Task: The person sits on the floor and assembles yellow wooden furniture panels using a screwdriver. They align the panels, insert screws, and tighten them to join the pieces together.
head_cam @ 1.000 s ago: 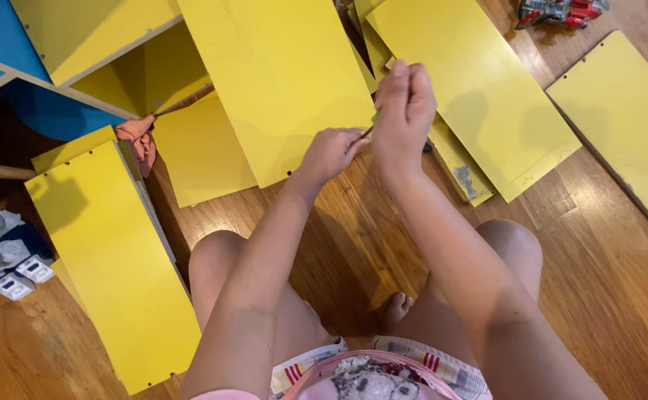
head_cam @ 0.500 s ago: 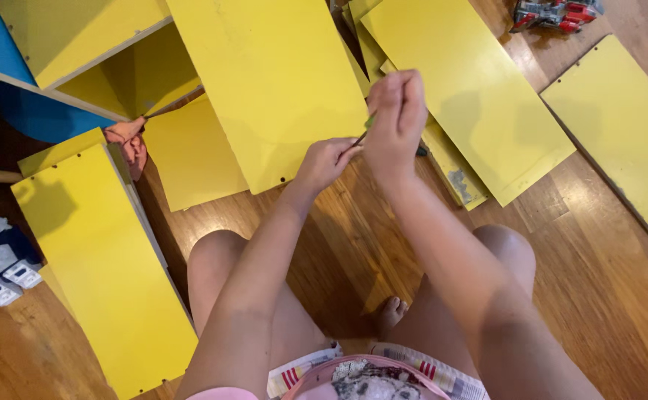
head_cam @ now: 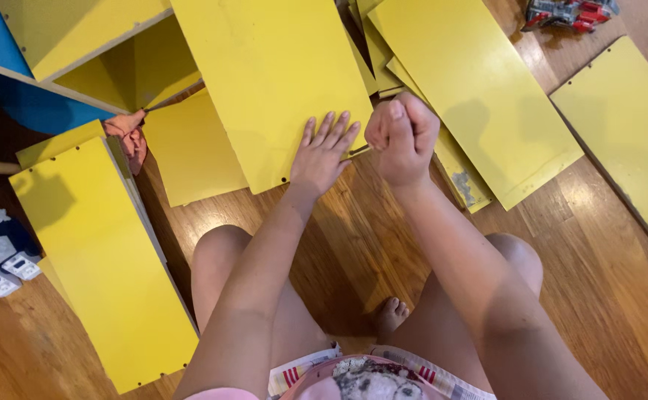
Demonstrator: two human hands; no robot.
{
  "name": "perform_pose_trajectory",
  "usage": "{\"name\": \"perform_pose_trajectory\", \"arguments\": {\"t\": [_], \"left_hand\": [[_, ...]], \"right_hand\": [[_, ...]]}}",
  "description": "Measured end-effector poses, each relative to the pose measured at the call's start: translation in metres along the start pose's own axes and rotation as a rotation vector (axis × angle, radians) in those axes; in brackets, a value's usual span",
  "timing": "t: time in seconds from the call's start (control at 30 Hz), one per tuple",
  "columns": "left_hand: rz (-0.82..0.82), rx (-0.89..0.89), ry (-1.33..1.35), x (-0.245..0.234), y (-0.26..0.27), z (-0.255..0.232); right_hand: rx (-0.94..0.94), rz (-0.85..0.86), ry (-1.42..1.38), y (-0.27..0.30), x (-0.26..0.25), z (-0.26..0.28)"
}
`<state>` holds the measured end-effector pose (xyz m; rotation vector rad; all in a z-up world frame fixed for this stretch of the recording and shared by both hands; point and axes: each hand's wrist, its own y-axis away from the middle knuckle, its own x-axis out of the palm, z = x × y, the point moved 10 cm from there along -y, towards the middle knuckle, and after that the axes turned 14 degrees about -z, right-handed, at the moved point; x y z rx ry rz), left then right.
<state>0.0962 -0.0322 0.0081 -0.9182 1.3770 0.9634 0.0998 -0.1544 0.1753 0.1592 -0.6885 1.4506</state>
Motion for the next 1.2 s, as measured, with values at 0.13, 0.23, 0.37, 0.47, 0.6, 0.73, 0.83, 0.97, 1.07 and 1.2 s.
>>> {"name": "perform_pose_trajectory", "arguments": {"t": [0.13,0.23,0.37,0.47,0.6,0.73,0.83,0.97,1.07,1.2], "left_hand": [[-0.021,-0.002,0.029,0.000,0.003,-0.003],[-0.001,-0.006,0.023,0.000,0.001,-0.001],[-0.078,-0.006,0.049,-0.010,0.003,-0.001],[-0.068,-0.010,0.103,-0.010,0.006,0.001],[-0.055,0.005,0.214,-0.006,0.001,-0.001],[-0.519,-0.244,0.478,-0.039,0.024,0.047],[-0.809,-0.639,0.313,-0.045,0.089,0.117],[-1.024,-1.117,1.075,0.014,0.144,0.179],[-0.881,-1.364,1.322,0.064,0.150,0.169],[-0.861,-1.329,1.408,0.071,0.154,0.162]], "right_hand": [[-0.140,0.052,0.170,0.007,0.002,0.008],[-0.109,-0.046,0.113,0.001,-0.008,0.015],[-0.190,-0.061,0.055,-0.019,-0.022,0.036],[-0.129,-0.191,0.283,-0.040,-0.058,0.034],[-0.050,-0.222,1.051,-0.063,-0.083,-0.019],[0.264,-0.052,1.430,-0.045,-0.090,-0.124],[0.358,0.005,1.469,-0.040,-0.094,-0.174],[0.457,-0.144,1.237,-0.045,-0.107,-0.203],[0.342,-0.197,1.148,-0.041,-0.108,-0.198],[0.264,-0.184,1.252,-0.035,-0.106,-0.186]]}}
